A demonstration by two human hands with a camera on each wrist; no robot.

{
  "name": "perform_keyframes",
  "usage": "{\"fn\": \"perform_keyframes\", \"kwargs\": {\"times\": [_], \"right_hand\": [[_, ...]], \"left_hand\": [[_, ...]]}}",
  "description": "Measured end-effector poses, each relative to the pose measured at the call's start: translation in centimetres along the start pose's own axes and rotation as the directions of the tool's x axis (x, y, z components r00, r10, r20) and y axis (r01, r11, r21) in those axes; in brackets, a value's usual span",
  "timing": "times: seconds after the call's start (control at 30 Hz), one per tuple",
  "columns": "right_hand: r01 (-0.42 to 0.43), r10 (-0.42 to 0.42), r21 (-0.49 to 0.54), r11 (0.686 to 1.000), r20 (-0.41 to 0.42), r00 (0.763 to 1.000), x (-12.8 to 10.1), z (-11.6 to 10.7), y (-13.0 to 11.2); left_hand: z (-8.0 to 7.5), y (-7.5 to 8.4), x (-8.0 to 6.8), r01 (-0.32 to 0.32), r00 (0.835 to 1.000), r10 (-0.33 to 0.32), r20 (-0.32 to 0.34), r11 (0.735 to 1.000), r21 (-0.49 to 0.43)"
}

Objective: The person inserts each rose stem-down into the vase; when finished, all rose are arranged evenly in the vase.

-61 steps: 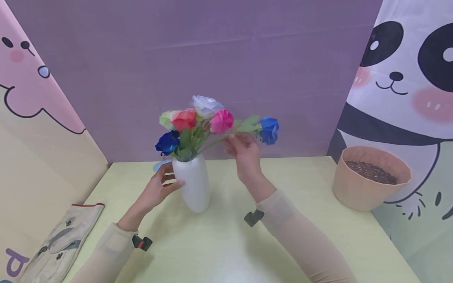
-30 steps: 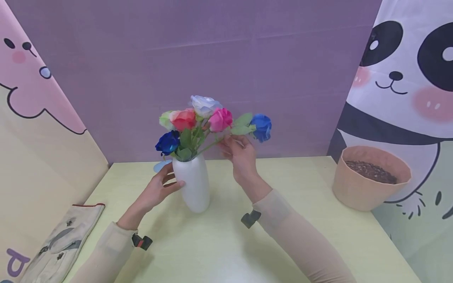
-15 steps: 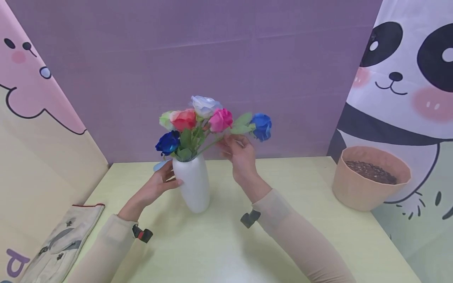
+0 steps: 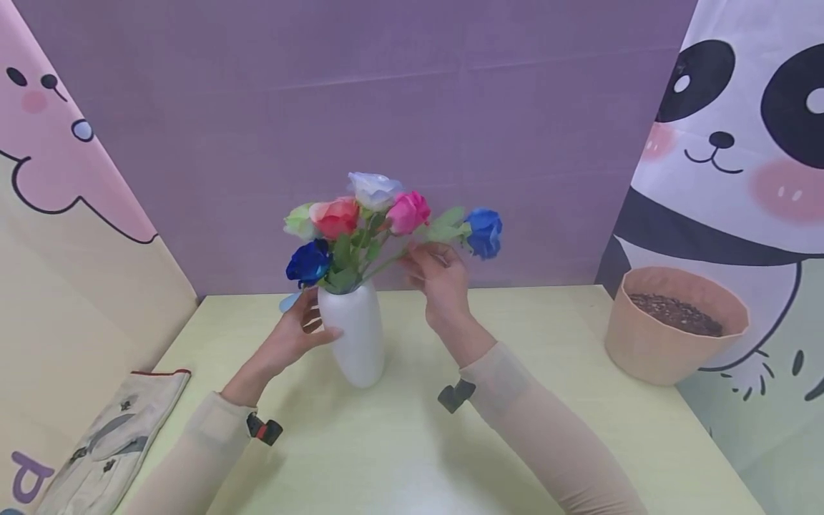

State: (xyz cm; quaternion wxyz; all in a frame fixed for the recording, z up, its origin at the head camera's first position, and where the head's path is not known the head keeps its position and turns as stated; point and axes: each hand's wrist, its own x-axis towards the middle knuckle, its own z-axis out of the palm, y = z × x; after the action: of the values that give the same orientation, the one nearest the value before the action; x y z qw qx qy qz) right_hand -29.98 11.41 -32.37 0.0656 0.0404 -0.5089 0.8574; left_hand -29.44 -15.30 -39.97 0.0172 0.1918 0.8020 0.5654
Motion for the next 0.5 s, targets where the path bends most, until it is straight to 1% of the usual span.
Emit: {"fn": "perform_keyframes", "kwargs": {"times": [0.1,0.17,0.3,0.4,0.5], "right_hand": [[0.009,-0.009,0.002,1.000,-0.013,1.000,0.1,0.0,-0.2],[0.014,-0.014,0.010,1.000,-0.024,1.000,0.1,-0.1,-0.2],[0.022,-0.021,0.021,1.000,-0.036,0.999,0.1,-0.1,-0.3],[0.031,-0.030,0.019,0.999,-0.042,0.999,0.1,-0.1,-0.3],[0.040,-0.039,0.012,0.999,-0.050,0.998,0.0,0.0,-0.3]], "left_hand": [[0.5,0.1,0.0,-0.003,0.998,0.006,-0.063,0.999,0.052],[0.9,0.1,0.0,0.003,0.995,0.004,-0.100,0.997,0.071],[1.5,0.1,0.0,0.034,0.987,-0.020,-0.159,0.996,0.083],[1.8,0.2,0.0,0.040,0.983,-0.023,-0.180,0.995,0.091],[2.0,0.3,0.0,0.036,0.983,-0.019,-0.183,0.995,0.089]]}}
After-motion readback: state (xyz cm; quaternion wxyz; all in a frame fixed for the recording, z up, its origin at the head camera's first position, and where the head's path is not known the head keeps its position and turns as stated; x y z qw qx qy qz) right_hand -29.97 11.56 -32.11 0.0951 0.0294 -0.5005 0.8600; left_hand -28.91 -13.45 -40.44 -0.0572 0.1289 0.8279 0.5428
